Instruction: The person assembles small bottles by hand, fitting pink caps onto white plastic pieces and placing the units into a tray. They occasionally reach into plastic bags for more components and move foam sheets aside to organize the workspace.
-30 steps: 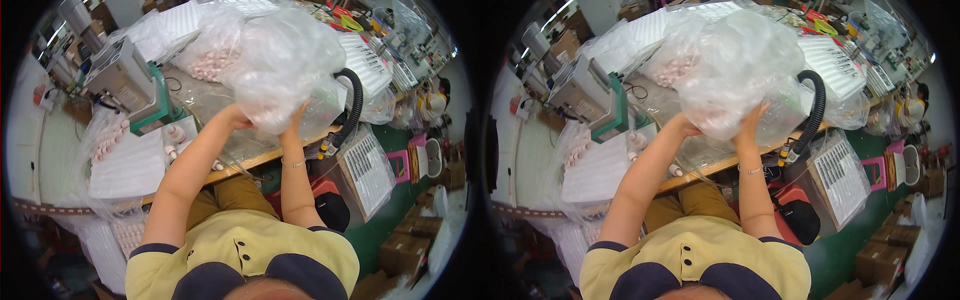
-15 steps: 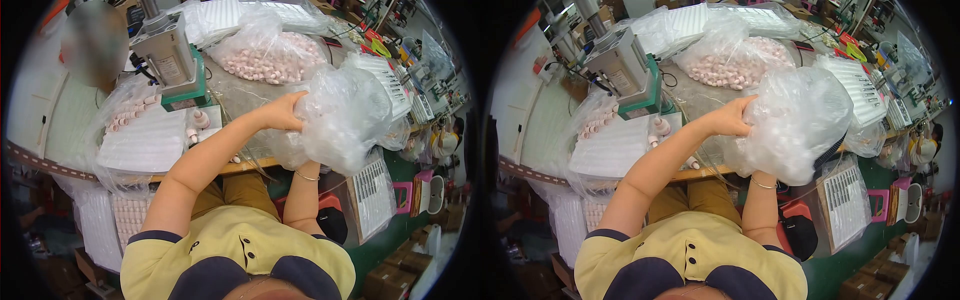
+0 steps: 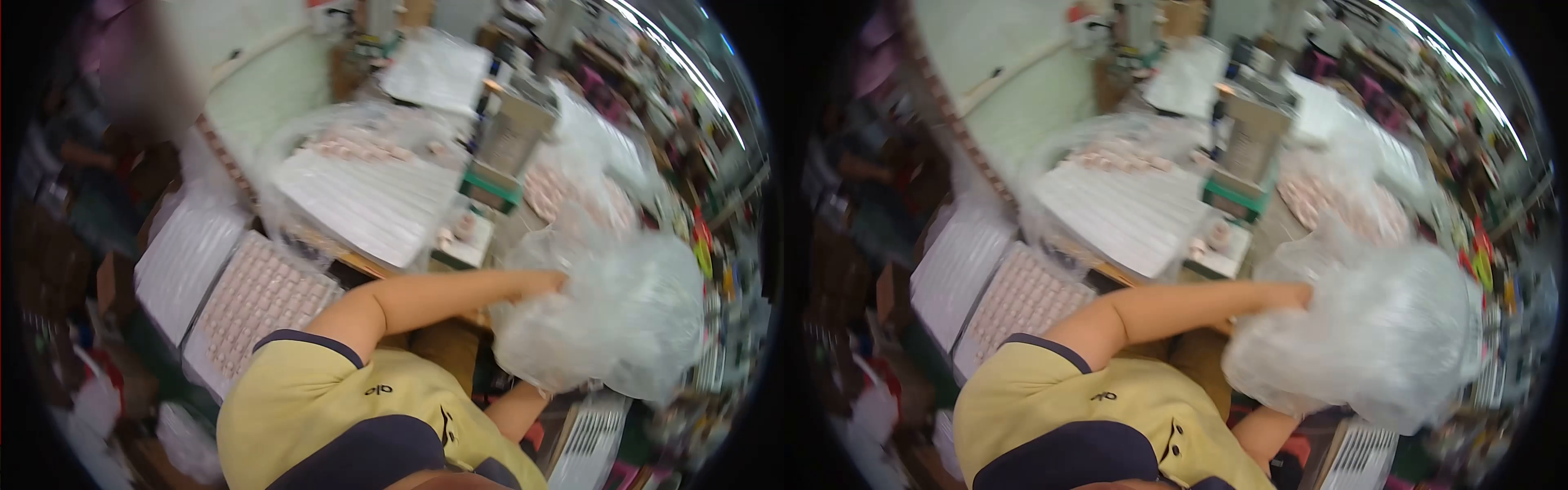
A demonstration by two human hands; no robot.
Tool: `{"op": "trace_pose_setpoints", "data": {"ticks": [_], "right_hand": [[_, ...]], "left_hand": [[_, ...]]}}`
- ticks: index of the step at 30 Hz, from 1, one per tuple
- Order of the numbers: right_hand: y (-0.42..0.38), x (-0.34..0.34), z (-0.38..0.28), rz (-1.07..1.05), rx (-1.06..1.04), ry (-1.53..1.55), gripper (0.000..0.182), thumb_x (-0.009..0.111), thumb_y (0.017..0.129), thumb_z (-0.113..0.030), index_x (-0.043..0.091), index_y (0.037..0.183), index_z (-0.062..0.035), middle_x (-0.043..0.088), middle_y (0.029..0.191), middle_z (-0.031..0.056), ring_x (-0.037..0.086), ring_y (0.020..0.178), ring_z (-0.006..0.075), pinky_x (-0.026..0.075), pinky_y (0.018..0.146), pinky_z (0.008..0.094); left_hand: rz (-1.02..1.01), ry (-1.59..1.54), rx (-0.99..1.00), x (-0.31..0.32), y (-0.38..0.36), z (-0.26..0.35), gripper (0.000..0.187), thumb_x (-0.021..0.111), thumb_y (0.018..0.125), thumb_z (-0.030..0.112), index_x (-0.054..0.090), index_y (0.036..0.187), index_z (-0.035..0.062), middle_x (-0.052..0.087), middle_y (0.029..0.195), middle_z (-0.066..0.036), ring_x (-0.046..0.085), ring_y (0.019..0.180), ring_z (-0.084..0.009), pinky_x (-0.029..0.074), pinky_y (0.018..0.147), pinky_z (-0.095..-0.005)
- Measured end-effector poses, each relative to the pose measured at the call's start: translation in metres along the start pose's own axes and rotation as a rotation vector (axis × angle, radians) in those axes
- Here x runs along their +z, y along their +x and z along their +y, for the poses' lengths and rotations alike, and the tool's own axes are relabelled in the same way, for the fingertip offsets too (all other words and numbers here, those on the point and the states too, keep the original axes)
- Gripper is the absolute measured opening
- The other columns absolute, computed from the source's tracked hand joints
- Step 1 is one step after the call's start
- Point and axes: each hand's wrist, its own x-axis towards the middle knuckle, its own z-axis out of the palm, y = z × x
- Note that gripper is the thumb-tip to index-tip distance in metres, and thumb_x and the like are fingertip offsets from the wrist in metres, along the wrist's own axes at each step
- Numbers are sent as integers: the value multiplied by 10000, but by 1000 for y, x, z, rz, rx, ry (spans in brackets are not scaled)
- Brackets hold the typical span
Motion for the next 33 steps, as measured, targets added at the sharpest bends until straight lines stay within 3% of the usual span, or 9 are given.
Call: {"op": "trace_pose_setpoints", "data": {"ticks": [6,9,14,17,20,22,29,31,33], "right_hand": [[-8,11,-54,-225,24,142,495,649,805,-277,492,1206,-32,490,1219,171,489,1071,283,400,874,384],[-18,33,-77,-405,25,229,478,646,809,-274,501,1195,-32,507,1202,167,506,1051,275,412,860,375],[-51,102,-112,-805,45,366,451,641,815,-270,516,1177,-31,534,1174,162,535,1018,263,431,835,360],[-79,151,-133,-1040,75,447,435,638,819,-268,525,1166,-31,550,1157,159,551,998,255,442,820,351],[-110,199,-153,-1243,55,541,419,635,823,-265,533,1155,-31,567,1140,155,568,978,248,453,805,343],[-131,217,-161,-1287,19,578,409,633,825,-263,539,1148,-30,578,1129,153,580,965,243,461,795,337],[-147,221,-173,-1445,-426,278,300,673,810,-261,608,988,-28,642,913,110,619,801,201,481,684,316],[-134,210,-155,-1572,-345,220,273,681,817,-226,617,998,-31,634,921,90,598,787,158,475,660,290],[-119,196,-143,-1693,-261,163,249,688,825,-191,626,1008,-34,626,928,69,577,773,116,470,637,264]], "left_hand": [[351,164,82,-19,-102,88,860,670,836,351,91,1456,208,513,1269,-141,498,533,-66,451,508,-201],[304,268,-35,-7,-152,112,1326,796,639,506,-236,1420,221,432,1351,-205,525,576,-122,481,545,-271],[689,1162,205,30,-214,121,1343,809,527,108,-175,1442,141,479,1205,-291,582,661,-364,508,627,-416],[720,1568,531,15,-258,103,938,691,613,96,161,1387,77,565,1050,-258,601,700,-353,503,644,-422],[640,1655,395,-20,-321,78,508,624,753,285,561,1188,31,607,1010,-186,611,802,-320,491,760,-392],[809,1713,246,-28,-378,77,514,602,779,321,557,1197,26,601,1052,-188,585,883,-330,467,810,-403],[2555,1445,-1067,-107,-656,279,567,527,873,448,543,1231,8,579,1197,-196,495,1165,-364,383,986,-438],[2835,2044,16,-111,-636,363,603,633,775,437,562,1194,9,584,1172,-198,530,1097,-377,409,943,-446],[2583,2357,714,-112,-590,439,655,739,677,427,580,1156,10,590,1147,-200,564,1030,-390,434,900,-454]]}}
